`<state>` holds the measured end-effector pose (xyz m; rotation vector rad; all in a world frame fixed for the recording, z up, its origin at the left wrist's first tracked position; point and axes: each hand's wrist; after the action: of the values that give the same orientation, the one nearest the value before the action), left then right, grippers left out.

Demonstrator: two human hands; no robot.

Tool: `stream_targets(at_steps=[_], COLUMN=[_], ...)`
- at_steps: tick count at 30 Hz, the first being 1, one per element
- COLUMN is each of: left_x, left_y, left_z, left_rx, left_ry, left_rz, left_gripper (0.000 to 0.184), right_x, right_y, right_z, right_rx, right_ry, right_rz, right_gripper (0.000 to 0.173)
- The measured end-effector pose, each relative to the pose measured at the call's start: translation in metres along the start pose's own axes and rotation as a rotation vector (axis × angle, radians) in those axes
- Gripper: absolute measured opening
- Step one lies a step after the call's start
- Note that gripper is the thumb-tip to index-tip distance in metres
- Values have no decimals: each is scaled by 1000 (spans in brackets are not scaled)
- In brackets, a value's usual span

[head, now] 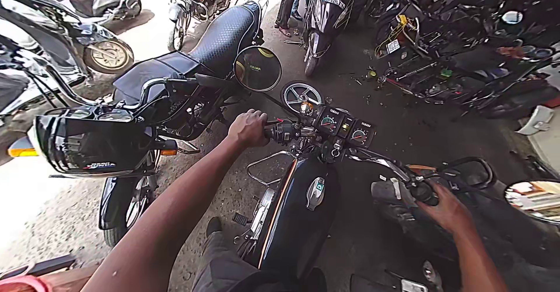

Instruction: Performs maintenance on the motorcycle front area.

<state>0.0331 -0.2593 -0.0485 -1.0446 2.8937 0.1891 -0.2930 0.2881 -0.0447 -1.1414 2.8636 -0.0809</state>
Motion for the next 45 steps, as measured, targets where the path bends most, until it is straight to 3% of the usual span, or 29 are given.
stream_targets(at_steps=[4,9,12,14,18,21,23,26,29,33,37,40,45], left_x=[8,1,-2,-2,4,3,1,-2,-6,-8,-7,-5,-3], left_y=[-2,4,5,2,-1,2,5,5,6,7,6,5,2], left_z=[2,-12,-16,-10,6,4,2,2,5,5,5,5,8], left_rx=[-22,36,35,13,-20,-21,-21,-35,-43,-32,-38,-42,-44], left_ry=[-61,-103,-133,-44,98,88,72,95,128,158,172,165,207], left_rz=[7,-25,-34,-6,76,75,69,87,102,123,141,142,157], left_gripper=[67,41,39,43,80,82,78,72,67,63,62,61,56], right_x=[0,-1,-1,-4,-26,-43,-47,-32,13,79,120,130,141], right_y=[1,2,2,-5,-46,-102,-162,-251,-307,-343,-359,-366,-370], right_z=[1,2,2,2,20,55,80,107,87,28,-14,-24,-15], right_rx=[-15,-21,-26,-56,-80,91,266,530,683,839,681,609,690], right_ry=[1,23,31,71,396,814,970,857,668,362,-21,-124,-110], right_rz=[3,-4,-15,17,223,284,264,-45,-352,-382,-434,-483,-505], right_gripper=[82,82,80,78,72,61,55,38,34,42,60,62,39])
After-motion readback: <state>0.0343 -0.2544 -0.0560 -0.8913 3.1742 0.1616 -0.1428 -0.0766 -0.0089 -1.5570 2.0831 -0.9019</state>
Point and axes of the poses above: each hand's wrist, its own x-axis towards the middle knuckle, its own z-axis out of the palm, y = z × x, and after that the axes turned 12 degrees about -z, right-handed
